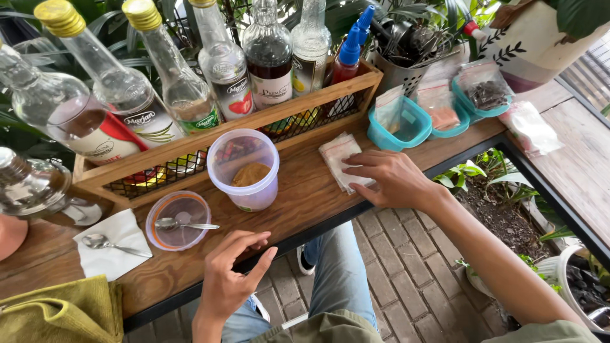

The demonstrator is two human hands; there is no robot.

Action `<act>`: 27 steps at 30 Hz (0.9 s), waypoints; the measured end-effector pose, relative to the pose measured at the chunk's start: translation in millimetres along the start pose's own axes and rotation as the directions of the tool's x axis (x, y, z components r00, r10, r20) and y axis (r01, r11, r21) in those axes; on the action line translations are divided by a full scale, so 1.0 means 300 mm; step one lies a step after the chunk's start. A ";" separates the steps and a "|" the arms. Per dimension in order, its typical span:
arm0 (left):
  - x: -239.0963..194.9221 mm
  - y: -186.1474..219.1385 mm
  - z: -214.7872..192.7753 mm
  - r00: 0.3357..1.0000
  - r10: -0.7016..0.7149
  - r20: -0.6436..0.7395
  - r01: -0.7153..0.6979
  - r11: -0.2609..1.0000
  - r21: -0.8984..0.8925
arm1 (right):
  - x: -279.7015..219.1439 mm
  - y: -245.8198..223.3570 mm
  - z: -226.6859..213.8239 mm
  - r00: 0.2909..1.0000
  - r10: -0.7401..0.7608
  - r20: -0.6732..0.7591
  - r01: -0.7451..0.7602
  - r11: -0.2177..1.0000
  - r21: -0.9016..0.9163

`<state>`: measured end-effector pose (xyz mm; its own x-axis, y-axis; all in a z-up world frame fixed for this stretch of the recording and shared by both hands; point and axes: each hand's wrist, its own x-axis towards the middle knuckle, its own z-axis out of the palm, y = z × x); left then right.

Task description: The person uses a spoon to transfer brown powder from a purple cup into a small plastic bag, repeatedly topping off the bag before sealing it.

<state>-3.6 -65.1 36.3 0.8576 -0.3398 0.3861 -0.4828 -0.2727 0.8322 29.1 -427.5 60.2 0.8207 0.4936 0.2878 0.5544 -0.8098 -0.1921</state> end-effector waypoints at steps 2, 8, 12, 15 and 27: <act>-0.003 0.002 -0.003 1.000 -0.009 -0.003 0.009 1.000 -0.005 | -0.004 -0.006 0.035 1.000 -0.015 -0.025 0.015 1.000 -0.004; 0.001 0.016 0.002 0.999 -0.039 -0.004 0.038 0.998 -0.053 | -0.019 -0.042 0.090 0.978 0.040 -0.207 -0.033 0.999 0.036; 0.031 0.045 0.042 0.996 0.079 0.037 -0.079 0.997 -0.001 | -0.030 -0.080 0.112 0.936 0.179 -0.301 -0.141 0.979 0.146; 0.083 0.071 0.136 0.978 0.194 0.072 -0.194 0.981 -0.003 | -0.036 -0.091 0.126 0.902 0.337 -0.271 -0.250 0.918 0.307; 0.240 -0.023 0.468 0.906 0.278 0.320 -0.381 0.865 0.326 | -0.045 -0.056 0.162 0.705 0.653 -0.276 -0.345 0.656 0.671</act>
<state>36.5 -214.0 2.5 0.5859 -0.6713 0.4539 -0.8020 -0.4002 0.4433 15.4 -405.0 14.1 0.9028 -0.2679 0.3363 0.1734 -0.4888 -0.8550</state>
